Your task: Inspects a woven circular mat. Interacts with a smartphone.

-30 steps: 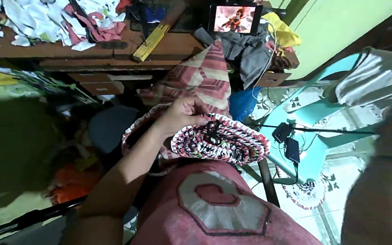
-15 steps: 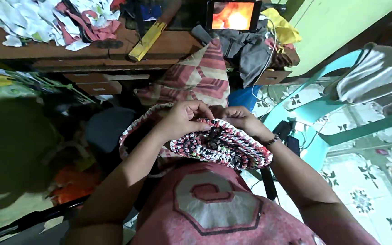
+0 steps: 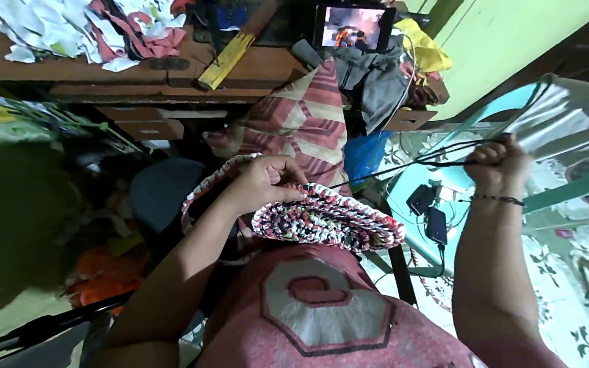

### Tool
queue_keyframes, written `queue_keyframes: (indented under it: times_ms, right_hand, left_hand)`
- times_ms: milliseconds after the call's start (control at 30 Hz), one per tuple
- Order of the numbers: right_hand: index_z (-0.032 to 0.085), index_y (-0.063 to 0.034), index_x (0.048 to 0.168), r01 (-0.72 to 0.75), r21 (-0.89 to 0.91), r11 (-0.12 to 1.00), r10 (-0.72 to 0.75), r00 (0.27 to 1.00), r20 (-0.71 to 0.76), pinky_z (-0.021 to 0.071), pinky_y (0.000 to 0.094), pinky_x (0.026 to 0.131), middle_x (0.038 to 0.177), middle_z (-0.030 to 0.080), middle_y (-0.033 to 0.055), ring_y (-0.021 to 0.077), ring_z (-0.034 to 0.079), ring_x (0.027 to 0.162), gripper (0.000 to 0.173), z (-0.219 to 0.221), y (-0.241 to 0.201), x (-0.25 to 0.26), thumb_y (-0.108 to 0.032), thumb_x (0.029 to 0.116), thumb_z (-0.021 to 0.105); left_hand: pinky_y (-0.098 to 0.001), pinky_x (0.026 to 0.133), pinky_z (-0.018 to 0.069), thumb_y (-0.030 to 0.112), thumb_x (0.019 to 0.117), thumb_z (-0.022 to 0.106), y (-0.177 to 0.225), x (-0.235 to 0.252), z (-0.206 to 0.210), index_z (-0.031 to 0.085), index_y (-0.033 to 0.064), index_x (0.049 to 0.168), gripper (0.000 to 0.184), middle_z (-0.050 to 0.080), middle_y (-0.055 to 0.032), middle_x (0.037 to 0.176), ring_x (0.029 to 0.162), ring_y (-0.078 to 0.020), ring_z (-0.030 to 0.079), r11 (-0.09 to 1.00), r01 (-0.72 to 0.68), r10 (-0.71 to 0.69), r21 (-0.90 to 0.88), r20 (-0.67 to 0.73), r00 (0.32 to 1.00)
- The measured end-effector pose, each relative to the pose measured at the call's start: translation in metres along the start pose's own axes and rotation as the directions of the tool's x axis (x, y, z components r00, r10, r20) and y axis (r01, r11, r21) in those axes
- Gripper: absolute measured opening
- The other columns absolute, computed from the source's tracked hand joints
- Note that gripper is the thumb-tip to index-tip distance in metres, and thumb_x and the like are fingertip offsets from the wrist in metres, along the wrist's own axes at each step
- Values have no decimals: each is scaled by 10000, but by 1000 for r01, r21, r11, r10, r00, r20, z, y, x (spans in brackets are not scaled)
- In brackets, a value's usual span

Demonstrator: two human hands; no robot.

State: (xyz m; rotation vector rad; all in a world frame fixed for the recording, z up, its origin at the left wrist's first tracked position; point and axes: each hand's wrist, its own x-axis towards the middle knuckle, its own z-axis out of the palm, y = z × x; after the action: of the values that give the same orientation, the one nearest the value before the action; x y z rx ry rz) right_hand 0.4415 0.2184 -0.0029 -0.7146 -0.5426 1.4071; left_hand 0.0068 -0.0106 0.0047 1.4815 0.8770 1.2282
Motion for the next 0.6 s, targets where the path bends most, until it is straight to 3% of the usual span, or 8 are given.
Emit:
queue_keyframes:
  times_ms: [267, 300, 367, 400, 433, 467, 500, 600]
  right_hand:
    - [473, -210, 816, 193, -151, 970, -228, 936, -269, 356, 160, 451, 521, 353, -122, 1, 358, 424, 325, -28, -32, 6, -277, 1109, 348]
    - [474, -222, 811, 180, -218, 959, -234, 938, -257, 352, 164, 452, 517, 350, -129, 0, 353, 424, 309, -27, -29, 5, -270, 1101, 378]
    - [519, -262, 827, 118, -439, 891, -174, 981, -89, 333, 156, 446, 511, 361, -155, -23, 336, 421, 258, -28, -19, 0, -270, 1074, 445]
    - [571, -280, 955, 102, -572, 814, -97, 994, 39, 334, 149, 443, 548, 391, -160, -33, 343, 430, 146, -29, -13, -3, -279, 1068, 479]
    - [591, -278, 1164, 110, -682, 723, -10, 989, 149, 343, 146, 438, 617, 437, -149, -35, 354, 448, 131, -26, -4, -12, -267, 1061, 511]
    - [554, -270, 1323, 112, -759, 642, 72, 976, 205, 355, 150, 435, 685, 490, -136, -34, 368, 462, 274, -17, 7, -24, -254, 1049, 541]
    - [518, -260, 1396, 107, -804, 585, 139, 963, 229, 358, 158, 430, 715, 519, -127, -31, 371, 465, 360, -6, 20, -40, -248, 1039, 557]
    - [491, -251, 1466, 139, -842, 522, 291, 898, 328, 364, 171, 421, 700, 590, -68, -16, 391, 450, 464, 16, 57, -79, -245, 1013, 594]
  left_hand:
    - [-229, 743, 598, -118, 779, 748, -2, 1, 4, 687, 23, 996, 265, 733, -27, 891, 794, -80, 700, 999, 44, -44, -21, -12, 999]
    - [-226, 727, 595, -120, 780, 748, -1, 2, 6, 686, 22, 993, 263, 729, -29, 883, 780, -79, 694, 998, 65, -65, -2, -49, 997]
    - [-238, 761, 594, -98, 805, 749, 0, 5, 6, 681, 25, 1013, 251, 720, -20, 904, 816, -79, 690, 992, 117, -109, 51, -148, 983]
    - [-251, 771, 595, -94, 813, 748, -2, 7, 5, 682, 16, 1021, 244, 717, -30, 909, 825, -89, 688, 989, 138, -123, 60, -204, 971]
    - [-258, 766, 594, -88, 823, 746, -4, 8, 3, 679, 13, 1033, 243, 711, -35, 911, 823, -94, 683, 985, 161, -139, 64, -256, 956]
    - [-266, 765, 596, -83, 831, 745, -6, 9, 2, 673, 15, 1052, 252, 710, -41, 922, 826, -99, 683, 980, 188, -163, 60, -298, 941]
    - [-273, 765, 595, -76, 839, 745, -7, 10, 1, 669, 18, 1068, 258, 712, -45, 926, 827, -104, 684, 975, 218, -191, 48, -328, 925]
    - [-282, 793, 589, -10, 886, 731, -4, 11, 2, 669, 38, 1099, 226, 707, -39, 962, 868, -103, 677, 958, 286, -258, 31, -348, 901]
